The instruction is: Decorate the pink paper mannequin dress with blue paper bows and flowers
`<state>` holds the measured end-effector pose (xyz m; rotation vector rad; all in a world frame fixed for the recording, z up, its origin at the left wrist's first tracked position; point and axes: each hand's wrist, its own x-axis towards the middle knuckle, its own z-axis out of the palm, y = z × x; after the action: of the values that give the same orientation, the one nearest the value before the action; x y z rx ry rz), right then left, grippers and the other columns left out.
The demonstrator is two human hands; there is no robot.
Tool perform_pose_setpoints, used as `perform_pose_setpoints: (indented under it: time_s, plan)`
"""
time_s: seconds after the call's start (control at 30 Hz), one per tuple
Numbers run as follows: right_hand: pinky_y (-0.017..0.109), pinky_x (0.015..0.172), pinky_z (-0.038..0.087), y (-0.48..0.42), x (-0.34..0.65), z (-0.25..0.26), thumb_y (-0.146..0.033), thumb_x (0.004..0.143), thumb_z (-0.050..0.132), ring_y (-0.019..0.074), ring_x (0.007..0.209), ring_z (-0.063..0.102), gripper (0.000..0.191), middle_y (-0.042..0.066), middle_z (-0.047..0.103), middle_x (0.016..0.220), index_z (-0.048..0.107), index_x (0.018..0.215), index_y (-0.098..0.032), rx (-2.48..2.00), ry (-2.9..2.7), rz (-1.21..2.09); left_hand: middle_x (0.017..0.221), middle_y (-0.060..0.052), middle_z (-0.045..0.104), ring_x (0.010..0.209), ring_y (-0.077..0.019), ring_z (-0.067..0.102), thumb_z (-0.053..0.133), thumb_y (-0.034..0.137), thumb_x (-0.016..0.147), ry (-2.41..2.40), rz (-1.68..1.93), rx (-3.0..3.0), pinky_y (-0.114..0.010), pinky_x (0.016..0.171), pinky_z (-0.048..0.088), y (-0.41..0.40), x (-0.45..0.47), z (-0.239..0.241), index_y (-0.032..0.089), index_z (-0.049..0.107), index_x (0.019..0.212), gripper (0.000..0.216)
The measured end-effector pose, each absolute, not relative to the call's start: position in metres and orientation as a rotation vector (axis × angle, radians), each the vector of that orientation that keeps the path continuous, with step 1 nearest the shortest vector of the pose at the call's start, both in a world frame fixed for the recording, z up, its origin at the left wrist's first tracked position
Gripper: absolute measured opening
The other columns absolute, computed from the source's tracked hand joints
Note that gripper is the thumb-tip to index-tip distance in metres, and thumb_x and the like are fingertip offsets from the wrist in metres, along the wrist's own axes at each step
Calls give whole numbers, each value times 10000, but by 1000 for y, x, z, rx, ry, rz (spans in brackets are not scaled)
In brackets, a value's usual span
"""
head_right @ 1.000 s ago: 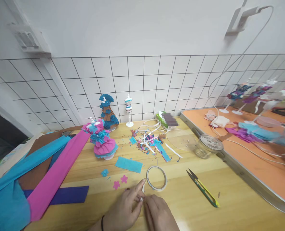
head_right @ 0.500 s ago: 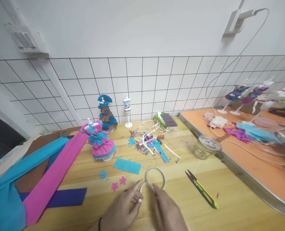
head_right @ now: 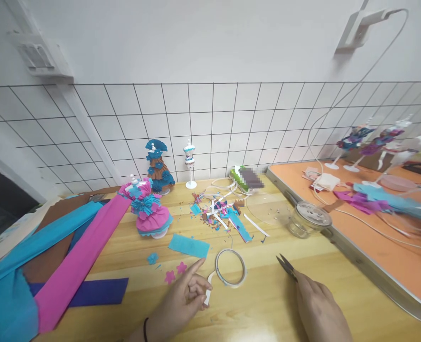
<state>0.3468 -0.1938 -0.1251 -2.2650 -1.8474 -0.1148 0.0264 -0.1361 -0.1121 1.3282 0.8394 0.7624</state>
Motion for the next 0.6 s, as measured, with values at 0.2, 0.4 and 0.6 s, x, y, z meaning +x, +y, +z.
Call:
perform_pose_setpoints:
  time_s: [0.2, 0.4, 0.6]
  plan:
    - [384, 686, 514, -191, 335, -112, -255, 808, 304, 295, 879, 636, 401, 141, 665, 1012, 571, 1087, -148, -2392, -1599, 60, 933, -49, 560, 641, -74, 549, 521, 58, 715, 823, 780, 1261, -286, 646, 523, -136, 26, -111, 240, 224, 1358, 731]
    - [278, 769, 512, -193, 279, -91, -431, 807, 400, 242, 994, 602, 401, 85, 657, 1069, 606, 1054, -190, -1975, -1558, 539, 931, -43, 556, 602, -75, 570, 553, 66, 682, 819, 833, 1177, -251, 585, 484, -133, 26, -105, 242, 204, 1354, 777]
    - [303, 854, 469, -193, 221, -71, -437, 832, 422, 245, 1013, 586, 400, 103, 649, 1079, 614, 1069, -177, -1682, -1646, 982, 917, -47, 558, 588, -71, 550, 600, 89, 663, 834, 822, 1153, -240, 571, 449, -132, 26, -101, 234, 219, 1348, 797]
